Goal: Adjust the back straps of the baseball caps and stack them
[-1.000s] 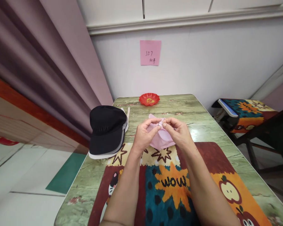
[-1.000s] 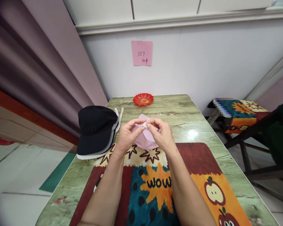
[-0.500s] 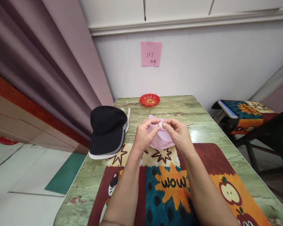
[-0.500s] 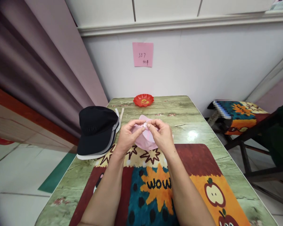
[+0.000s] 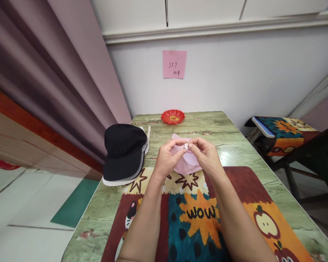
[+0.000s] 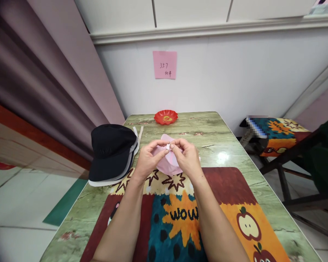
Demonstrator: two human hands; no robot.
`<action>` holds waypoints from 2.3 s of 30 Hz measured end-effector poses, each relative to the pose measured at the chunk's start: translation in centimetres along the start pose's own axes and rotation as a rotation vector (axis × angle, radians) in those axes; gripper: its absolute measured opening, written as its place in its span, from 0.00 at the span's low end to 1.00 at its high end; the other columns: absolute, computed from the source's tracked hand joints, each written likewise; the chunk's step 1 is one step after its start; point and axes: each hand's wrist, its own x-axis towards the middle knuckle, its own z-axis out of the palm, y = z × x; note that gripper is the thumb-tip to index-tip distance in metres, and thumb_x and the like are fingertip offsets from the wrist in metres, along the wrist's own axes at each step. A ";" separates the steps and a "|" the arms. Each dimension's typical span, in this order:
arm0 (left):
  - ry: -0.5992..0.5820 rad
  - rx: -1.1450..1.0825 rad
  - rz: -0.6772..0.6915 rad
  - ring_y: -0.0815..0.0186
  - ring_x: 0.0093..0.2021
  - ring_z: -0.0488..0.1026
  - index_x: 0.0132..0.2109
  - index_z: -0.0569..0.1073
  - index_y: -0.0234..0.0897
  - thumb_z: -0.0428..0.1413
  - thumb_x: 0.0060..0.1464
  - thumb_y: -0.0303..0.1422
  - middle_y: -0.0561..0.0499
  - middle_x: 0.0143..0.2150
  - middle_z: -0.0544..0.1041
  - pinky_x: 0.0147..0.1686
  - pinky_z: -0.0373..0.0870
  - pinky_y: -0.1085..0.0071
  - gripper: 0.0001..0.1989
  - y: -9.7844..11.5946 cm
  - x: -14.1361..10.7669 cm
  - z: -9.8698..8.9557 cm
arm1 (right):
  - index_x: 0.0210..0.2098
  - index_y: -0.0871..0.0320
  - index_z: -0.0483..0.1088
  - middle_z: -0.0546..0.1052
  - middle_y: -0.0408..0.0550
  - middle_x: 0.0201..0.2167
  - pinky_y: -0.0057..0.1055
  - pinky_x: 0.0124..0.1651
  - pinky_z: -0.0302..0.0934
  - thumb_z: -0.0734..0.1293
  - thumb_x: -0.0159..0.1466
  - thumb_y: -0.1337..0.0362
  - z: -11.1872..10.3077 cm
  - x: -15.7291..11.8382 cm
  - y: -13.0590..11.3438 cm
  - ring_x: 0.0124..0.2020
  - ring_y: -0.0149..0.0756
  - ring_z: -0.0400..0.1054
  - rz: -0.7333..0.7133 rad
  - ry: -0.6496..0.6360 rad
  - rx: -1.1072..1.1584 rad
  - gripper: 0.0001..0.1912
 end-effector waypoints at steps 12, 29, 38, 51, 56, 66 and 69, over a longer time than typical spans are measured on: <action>0.089 -0.038 -0.058 0.62 0.43 0.77 0.41 0.76 0.38 0.64 0.51 0.30 0.50 0.39 0.80 0.47 0.70 0.68 0.10 -0.5 0.1 -0.1 | 0.50 0.50 0.77 0.81 0.47 0.49 0.40 0.53 0.67 0.72 0.63 0.58 -0.6 -0.1 -0.2 0.50 0.44 0.75 -0.186 -0.070 -0.180 0.16; 0.171 -0.136 -0.121 0.63 0.39 0.75 0.29 0.73 0.37 0.61 0.54 0.34 0.51 0.34 0.78 0.45 0.68 0.68 0.08 0.2 0.0 0.3 | 0.42 0.53 0.77 0.82 0.46 0.39 0.36 0.45 0.66 0.71 0.62 0.62 -0.3 -0.2 -1.3 0.40 0.40 0.76 -0.236 -0.072 -0.345 0.08; 0.167 0.031 -0.050 0.58 0.50 0.77 0.40 0.76 0.38 0.58 0.58 0.37 0.46 0.44 0.81 0.54 0.69 0.63 0.08 0.0 0.2 -1.5 | 0.44 0.53 0.76 0.82 0.46 0.42 0.36 0.46 0.66 0.70 0.63 0.63 -0.5 -0.1 -1.1 0.42 0.40 0.75 -0.191 -0.132 -0.324 0.10; 0.030 0.029 -0.217 0.68 0.29 0.68 0.32 0.76 0.36 0.62 0.53 0.40 0.53 0.28 0.74 0.30 0.62 0.74 0.12 -1.7 0.3 -1.2 | 0.35 0.52 0.77 0.81 0.45 0.33 0.41 0.48 0.63 0.69 0.63 0.57 -4.2 0.4 0.2 0.37 0.43 0.74 -0.027 -0.174 -0.721 0.07; 0.082 -0.001 -0.165 0.66 0.32 0.71 0.33 0.77 0.37 0.61 0.54 0.39 0.52 0.30 0.76 0.32 0.65 0.73 0.10 -1.5 0.2 -0.5 | 0.38 0.52 0.75 0.81 0.47 0.41 0.60 0.65 0.45 0.65 0.66 0.59 -3.8 0.4 0.4 0.48 0.48 0.73 -0.210 0.001 -0.726 0.07; 0.027 -0.028 -0.193 0.69 0.30 0.68 0.34 0.73 0.37 0.62 0.54 0.37 0.54 0.30 0.73 0.31 0.63 0.75 0.09 -0.3 0.0 -0.7 | 0.42 0.52 0.77 0.82 0.49 0.44 0.37 0.43 0.65 0.64 0.68 0.63 -0.6 -0.7 -2.1 0.39 0.41 0.75 -0.317 0.093 -0.535 0.09; 0.002 -0.063 -0.228 0.69 0.28 0.67 0.35 0.72 0.37 0.62 0.54 0.37 0.55 0.29 0.73 0.29 0.62 0.75 0.09 0.1 0.0 -0.5 | 0.45 0.54 0.76 0.82 0.49 0.43 0.34 0.40 0.66 0.65 0.67 0.65 1.0 -1.1 -2.4 0.34 0.38 0.75 -0.273 -0.024 -0.446 0.10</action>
